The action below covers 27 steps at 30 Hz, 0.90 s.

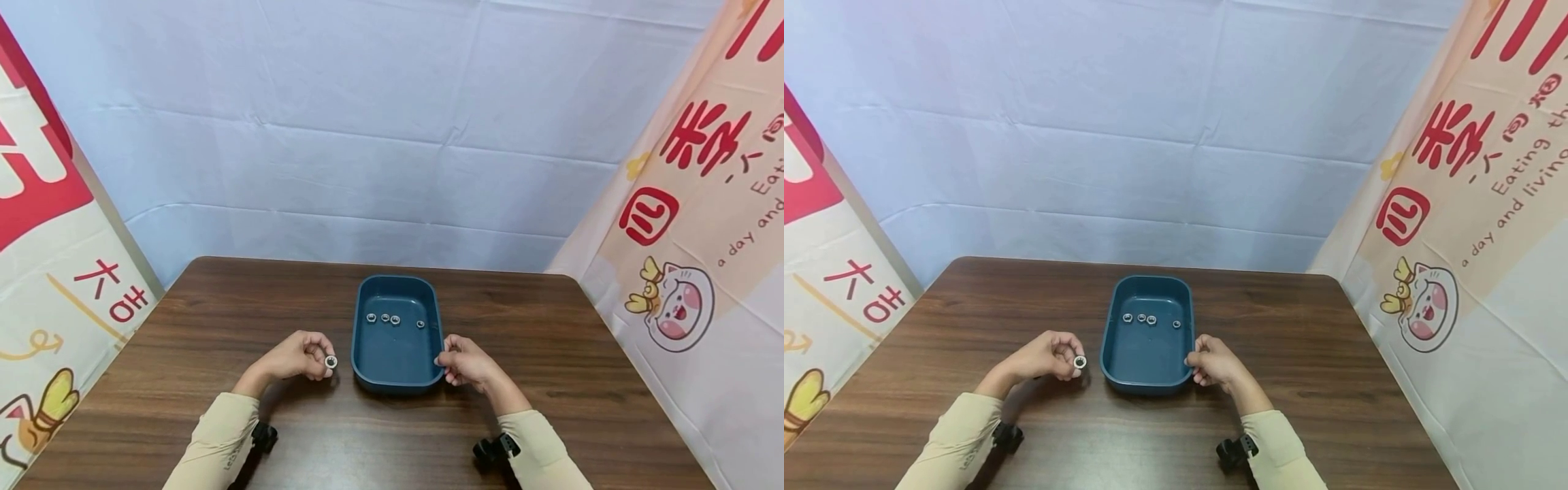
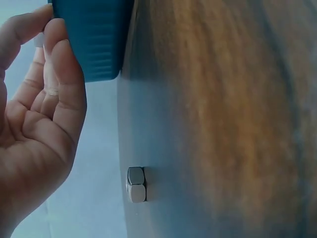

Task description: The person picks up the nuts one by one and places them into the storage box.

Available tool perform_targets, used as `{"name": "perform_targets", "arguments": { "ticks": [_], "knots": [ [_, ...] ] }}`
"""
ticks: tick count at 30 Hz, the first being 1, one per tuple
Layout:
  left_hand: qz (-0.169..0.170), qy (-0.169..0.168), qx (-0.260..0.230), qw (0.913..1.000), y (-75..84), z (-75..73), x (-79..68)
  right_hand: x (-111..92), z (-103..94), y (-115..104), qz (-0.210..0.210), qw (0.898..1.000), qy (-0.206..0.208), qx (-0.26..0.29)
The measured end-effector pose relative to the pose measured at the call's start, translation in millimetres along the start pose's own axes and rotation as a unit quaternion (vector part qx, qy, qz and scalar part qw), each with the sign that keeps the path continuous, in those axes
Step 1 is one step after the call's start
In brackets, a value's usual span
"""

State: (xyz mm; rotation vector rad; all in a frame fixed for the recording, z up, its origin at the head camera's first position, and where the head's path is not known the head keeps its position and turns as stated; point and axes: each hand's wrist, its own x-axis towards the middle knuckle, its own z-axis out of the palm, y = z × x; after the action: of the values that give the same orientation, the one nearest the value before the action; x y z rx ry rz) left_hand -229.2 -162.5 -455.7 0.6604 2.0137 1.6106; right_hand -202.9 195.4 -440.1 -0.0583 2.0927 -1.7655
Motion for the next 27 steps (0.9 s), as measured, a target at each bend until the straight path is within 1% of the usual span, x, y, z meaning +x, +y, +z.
{"name": "perform_targets", "arguments": {
  "ticks": [4, 8, 12, 15, 19, 24, 27],
  "knots": [
    [-0.006, 0.008, 0.008, 0.9999, 0.6, -0.3, 0.2, 0.6, 0.5, -0.4, -0.001, 1.0, 0.0, -0.001],
    [-0.023, 0.024, 0.022, 0.9992, 4.6, 1.1, 1.0, 0.7, -0.3, 0.1, 0.005, 1.0, -0.002, -0.002],
    [-0.043, 0.043, 0.031, 0.9977, 11.3, 3.7, 4.0, -3.5, -0.5, -3.7, 0.006, 1.0, -0.002, -0.005],
    [-0.055, 0.062, 0.036, 0.9959, 16.3, 4.6, 7.0, -10.1, 2.0, -12.7, 0.003, 1.0, -0.004, -0.004],
    [-0.072, 0.095, 0.031, 0.9924, 23.6, 5.3, 11.5, -17.5, 6.1, -23.7, 0.004, 1.0, -0.007, 0.0],
    [-0.076, 0.123, 0.03, 0.989, 32.0, 8.5, 19.4, -19.6, 7.3, -26.2, 0.003, 1.0, -0.008, 0.002],
    [-0.076, 0.141, 0.03, 0.9866, 34.2, 10.5, 23.3, -18.7, 7.6, -25.4, 0.001, 1.0, -0.01, 0.002]
  ]
}}
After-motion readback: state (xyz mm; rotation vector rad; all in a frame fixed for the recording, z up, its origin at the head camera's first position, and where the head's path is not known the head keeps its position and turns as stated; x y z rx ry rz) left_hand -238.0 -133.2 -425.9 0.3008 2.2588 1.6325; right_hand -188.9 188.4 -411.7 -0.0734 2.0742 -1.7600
